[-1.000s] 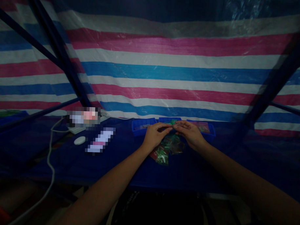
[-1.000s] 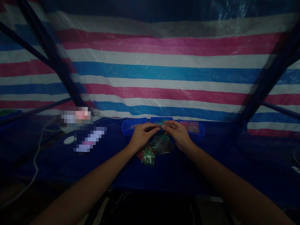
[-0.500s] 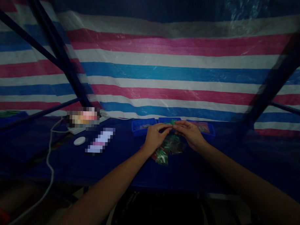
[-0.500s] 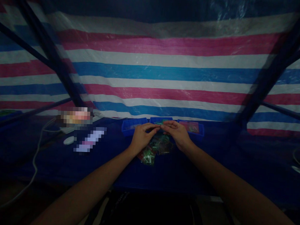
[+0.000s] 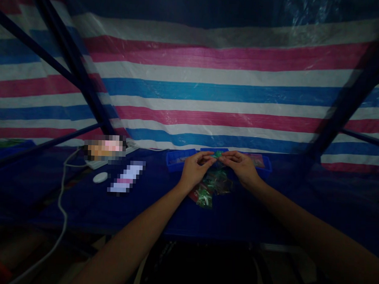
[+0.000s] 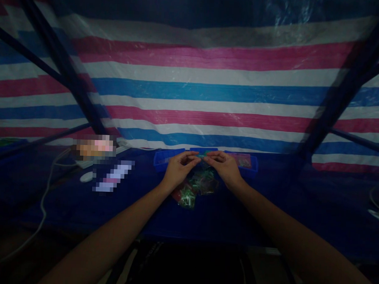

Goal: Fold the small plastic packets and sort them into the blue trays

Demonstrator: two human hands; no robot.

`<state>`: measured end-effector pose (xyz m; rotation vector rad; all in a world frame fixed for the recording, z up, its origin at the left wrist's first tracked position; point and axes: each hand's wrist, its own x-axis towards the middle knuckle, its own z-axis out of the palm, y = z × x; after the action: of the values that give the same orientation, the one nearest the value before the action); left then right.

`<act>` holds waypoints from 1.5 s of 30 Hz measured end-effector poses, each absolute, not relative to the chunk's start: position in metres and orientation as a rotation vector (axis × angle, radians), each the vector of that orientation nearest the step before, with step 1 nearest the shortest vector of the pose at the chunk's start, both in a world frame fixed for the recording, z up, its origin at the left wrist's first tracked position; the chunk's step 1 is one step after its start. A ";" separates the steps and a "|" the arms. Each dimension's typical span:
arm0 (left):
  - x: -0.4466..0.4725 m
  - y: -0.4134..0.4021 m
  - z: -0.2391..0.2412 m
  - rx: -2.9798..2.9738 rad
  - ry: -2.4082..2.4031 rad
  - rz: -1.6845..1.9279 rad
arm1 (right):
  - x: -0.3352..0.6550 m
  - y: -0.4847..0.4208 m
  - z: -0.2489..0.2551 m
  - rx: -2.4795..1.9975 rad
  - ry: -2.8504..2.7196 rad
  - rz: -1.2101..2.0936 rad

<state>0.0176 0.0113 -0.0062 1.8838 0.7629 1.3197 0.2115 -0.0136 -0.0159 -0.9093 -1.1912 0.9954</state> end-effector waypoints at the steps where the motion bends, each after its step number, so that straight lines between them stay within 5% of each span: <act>1: 0.017 0.011 -0.006 1.888 0.759 1.304 | 0.211 -0.014 -0.016 -0.911 -1.194 0.996; 45: 0.018 0.004 -0.003 2.047 0.856 1.318 | 0.211 -0.012 -0.020 -0.897 -1.317 1.009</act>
<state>0.0182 0.0040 -0.0027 2.0467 0.8562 1.3181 0.2109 -0.0115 -0.0200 -0.8972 -1.3170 1.0095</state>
